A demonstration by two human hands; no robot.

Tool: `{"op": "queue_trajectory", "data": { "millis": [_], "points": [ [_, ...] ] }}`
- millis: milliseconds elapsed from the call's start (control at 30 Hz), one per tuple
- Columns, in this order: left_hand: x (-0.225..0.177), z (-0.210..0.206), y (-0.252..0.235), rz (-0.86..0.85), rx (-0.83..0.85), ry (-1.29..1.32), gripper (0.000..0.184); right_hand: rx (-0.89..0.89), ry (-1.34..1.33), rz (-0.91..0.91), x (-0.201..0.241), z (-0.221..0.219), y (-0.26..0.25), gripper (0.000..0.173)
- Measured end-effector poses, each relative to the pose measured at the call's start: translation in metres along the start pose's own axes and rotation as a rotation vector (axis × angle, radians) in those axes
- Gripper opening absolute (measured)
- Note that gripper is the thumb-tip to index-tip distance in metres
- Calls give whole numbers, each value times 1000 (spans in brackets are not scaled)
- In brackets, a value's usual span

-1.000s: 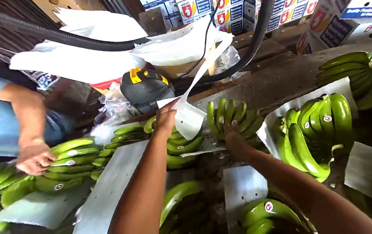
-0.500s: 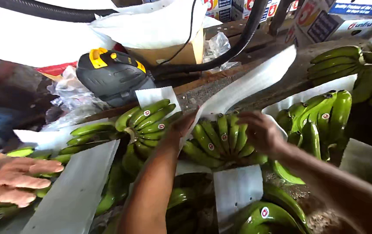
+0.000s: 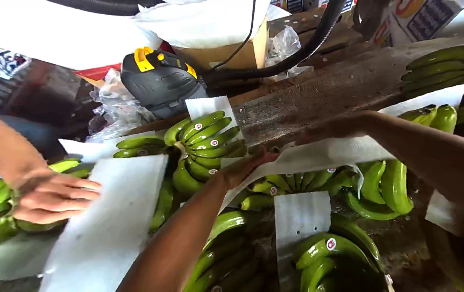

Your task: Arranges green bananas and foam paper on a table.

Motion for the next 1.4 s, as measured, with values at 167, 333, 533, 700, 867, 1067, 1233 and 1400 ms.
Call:
{"op": "queue_trajectory", "data": {
  "millis": [167, 333, 533, 700, 867, 1067, 1233, 1400],
  "points": [
    [5, -37, 38, 27, -152, -107, 65, 66, -62, -10, -8, -35, 43, 47],
    [21, -75, 68, 55, -205, -157, 54, 175, -80, -91, 5, -71, 37, 57],
    [44, -68, 51, 162, -264, -154, 54, -27, -5, 100, 12, -92, 50, 54],
    [72, -53, 24, 209, -230, -171, 49, 64, 88, 123, 39, -96, 42, 51],
    [62, -71, 62, 209, -389, 201, 56, 123, 34, 83, 31, -92, 42, 54],
    [65, -71, 50, 91, -306, -73, 56, 184, 164, 65, 45, -115, 41, 57],
    [49, -88, 75, 188, -348, 56, 60, 201, 236, -239, 30, -111, 23, 60],
    [44, -82, 88, 246, -646, 219, 43, 117, -291, -152, -36, -96, -55, 44]
  ]
}}
Point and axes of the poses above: each hand's wrist, its own y-axis away from the middle knuckle, its own z-axis out of the back of the hand, x = y × z, the point moved 5 cm from there along -y, towards the middle knuckle, and after that the axes turned 9 degrees about -z, right-handed, at the moved point
